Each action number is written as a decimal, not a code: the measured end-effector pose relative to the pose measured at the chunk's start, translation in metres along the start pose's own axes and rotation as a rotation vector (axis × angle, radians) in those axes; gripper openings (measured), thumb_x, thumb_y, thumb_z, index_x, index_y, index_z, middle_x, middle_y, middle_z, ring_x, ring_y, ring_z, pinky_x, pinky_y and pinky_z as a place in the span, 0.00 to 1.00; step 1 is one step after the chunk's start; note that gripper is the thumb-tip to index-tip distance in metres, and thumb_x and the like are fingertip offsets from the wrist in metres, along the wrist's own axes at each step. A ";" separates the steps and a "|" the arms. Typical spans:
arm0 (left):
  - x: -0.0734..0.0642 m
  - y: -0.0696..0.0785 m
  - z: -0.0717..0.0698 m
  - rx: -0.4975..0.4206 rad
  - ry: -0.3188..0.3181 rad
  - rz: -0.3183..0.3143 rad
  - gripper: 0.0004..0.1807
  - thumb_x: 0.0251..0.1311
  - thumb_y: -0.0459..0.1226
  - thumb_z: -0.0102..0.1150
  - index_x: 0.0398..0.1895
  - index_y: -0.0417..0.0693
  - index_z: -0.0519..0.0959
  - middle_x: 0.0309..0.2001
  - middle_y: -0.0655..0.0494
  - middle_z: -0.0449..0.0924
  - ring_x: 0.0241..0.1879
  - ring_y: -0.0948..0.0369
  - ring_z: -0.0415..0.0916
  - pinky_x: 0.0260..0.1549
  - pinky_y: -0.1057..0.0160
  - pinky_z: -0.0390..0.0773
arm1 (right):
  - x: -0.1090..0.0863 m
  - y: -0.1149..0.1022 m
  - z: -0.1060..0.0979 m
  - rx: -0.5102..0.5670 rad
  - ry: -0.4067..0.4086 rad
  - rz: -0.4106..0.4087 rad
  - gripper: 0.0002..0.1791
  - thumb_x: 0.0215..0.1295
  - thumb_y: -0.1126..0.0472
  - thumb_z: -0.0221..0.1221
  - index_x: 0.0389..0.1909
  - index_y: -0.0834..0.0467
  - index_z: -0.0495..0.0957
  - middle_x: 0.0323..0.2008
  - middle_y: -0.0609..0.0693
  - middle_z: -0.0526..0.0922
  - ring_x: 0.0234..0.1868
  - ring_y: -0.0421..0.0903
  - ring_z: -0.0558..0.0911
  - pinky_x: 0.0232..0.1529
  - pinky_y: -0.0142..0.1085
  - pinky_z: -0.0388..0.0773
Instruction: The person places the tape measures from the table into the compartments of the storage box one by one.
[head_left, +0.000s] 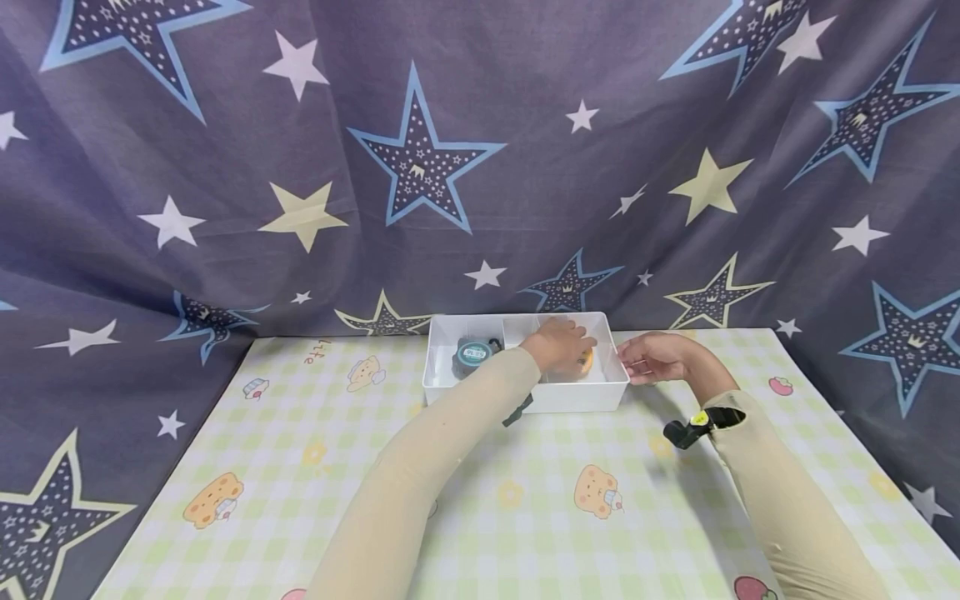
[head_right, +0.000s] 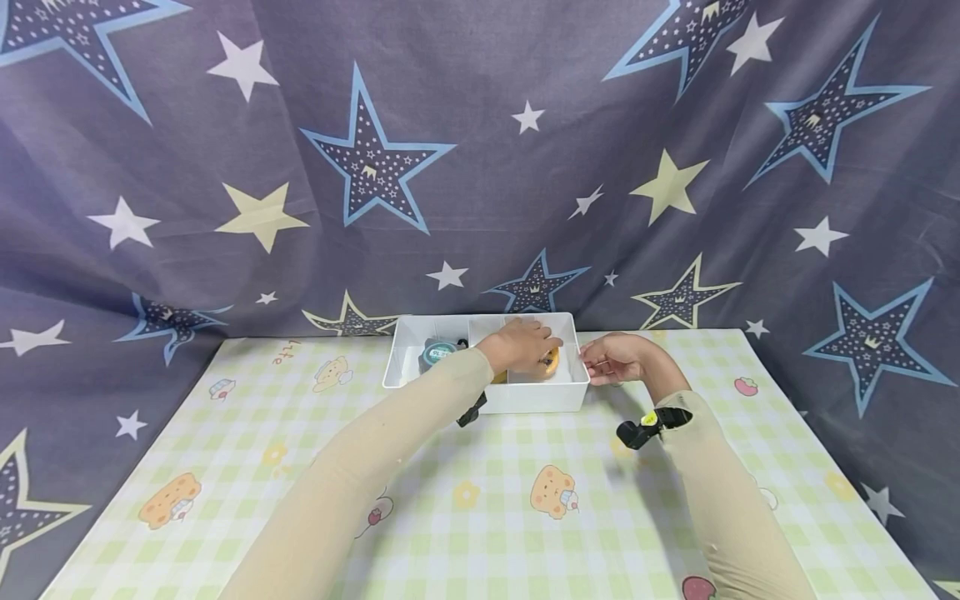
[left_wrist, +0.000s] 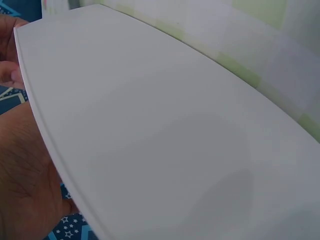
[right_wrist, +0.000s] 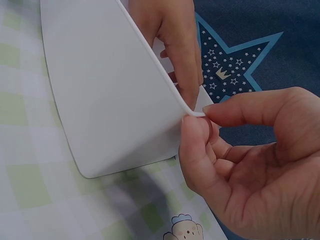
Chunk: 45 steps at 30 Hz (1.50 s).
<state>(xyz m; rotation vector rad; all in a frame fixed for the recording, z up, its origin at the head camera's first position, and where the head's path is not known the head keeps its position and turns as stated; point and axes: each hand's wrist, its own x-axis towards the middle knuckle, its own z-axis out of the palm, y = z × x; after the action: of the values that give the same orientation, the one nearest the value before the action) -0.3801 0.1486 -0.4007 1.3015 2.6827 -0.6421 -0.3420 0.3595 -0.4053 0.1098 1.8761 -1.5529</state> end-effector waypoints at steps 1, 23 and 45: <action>0.000 0.000 0.000 0.006 0.002 -0.001 0.32 0.75 0.54 0.43 0.79 0.63 0.58 0.73 0.60 0.67 0.71 0.59 0.66 0.70 0.58 0.67 | 0.000 0.000 0.000 0.001 -0.002 -0.001 0.11 0.76 0.67 0.46 0.55 0.62 0.68 0.33 0.43 0.81 0.36 0.36 0.82 0.39 0.28 0.82; 0.001 -0.006 -0.002 -0.088 0.003 -0.019 0.34 0.75 0.54 0.44 0.81 0.62 0.54 0.79 0.57 0.58 0.78 0.55 0.56 0.75 0.49 0.59 | 0.005 -0.001 -0.002 0.000 0.001 0.013 0.11 0.76 0.66 0.45 0.54 0.63 0.67 0.32 0.44 0.80 0.34 0.36 0.81 0.38 0.28 0.83; 0.002 -0.007 -0.008 -0.061 0.129 0.021 0.33 0.75 0.54 0.46 0.80 0.61 0.57 0.77 0.56 0.62 0.75 0.55 0.63 0.71 0.51 0.65 | 0.004 0.002 -0.016 -0.042 0.026 0.022 0.17 0.75 0.67 0.45 0.60 0.67 0.65 0.32 0.43 0.80 0.35 0.35 0.81 0.39 0.27 0.82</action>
<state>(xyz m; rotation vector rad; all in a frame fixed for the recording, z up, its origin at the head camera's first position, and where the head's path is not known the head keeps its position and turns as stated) -0.3857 0.1497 -0.3913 1.3988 2.7606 -0.4855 -0.3511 0.3725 -0.4088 0.1324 1.9204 -1.5034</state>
